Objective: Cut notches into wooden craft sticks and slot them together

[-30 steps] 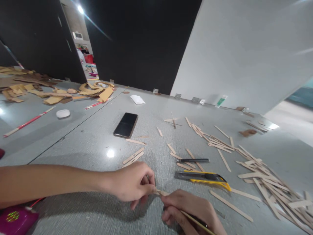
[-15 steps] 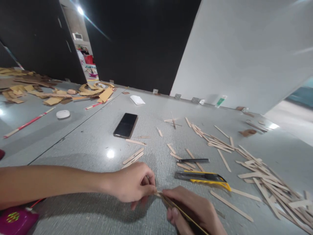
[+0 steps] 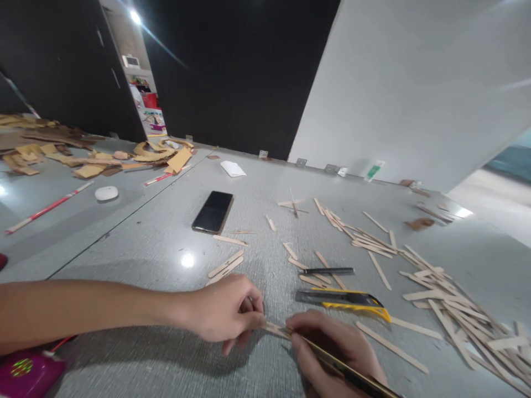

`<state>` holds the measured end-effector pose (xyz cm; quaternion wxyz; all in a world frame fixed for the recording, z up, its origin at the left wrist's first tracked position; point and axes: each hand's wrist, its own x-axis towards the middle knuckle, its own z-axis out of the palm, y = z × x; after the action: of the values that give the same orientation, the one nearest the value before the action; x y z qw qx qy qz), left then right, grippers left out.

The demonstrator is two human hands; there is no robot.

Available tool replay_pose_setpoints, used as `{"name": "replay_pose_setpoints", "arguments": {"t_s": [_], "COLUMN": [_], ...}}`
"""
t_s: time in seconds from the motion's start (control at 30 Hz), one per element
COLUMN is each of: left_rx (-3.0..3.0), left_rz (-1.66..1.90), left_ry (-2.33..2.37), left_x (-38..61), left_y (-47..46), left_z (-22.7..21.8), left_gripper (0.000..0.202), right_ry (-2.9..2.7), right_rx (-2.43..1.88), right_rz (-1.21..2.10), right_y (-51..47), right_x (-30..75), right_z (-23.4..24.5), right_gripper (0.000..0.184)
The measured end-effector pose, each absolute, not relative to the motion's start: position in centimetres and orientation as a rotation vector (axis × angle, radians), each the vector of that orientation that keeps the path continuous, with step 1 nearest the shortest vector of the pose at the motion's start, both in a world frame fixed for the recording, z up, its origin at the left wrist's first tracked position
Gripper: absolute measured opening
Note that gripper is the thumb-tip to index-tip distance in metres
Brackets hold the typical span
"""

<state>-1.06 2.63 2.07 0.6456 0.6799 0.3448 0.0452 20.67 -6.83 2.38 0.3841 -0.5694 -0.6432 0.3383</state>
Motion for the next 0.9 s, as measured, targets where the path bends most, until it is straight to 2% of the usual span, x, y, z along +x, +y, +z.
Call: {"name": "replay_pose_setpoints", "arguments": {"t_s": [0.07,0.27,0.53,0.9], "left_rx": [1.547,1.542,1.538,1.536], "left_rz": [0.105,0.119,0.121,0.123], "left_ry": [0.787,0.785,0.793,0.798], "left_x": [-1.1,-0.9,-0.8,-0.8], "left_y": [2.6,2.4,2.4,2.4], "left_z": [2.1,2.3,2.4,2.3], "left_gripper": [0.023,0.023,0.020,0.021], "right_ry": [-1.561,-1.612,-1.696,-1.652], "right_rx": [-1.484,-1.536,-1.577,-1.576], "right_rz": [0.950,1.185,1.191,1.282], "right_y": [-6.7,-6.3,-5.8,-6.0], "right_x": [20.6,20.5,20.2,20.6], "right_z": [2.3,1.6,2.1,1.2], "right_gripper": [0.023,0.051,0.042,0.046]}}
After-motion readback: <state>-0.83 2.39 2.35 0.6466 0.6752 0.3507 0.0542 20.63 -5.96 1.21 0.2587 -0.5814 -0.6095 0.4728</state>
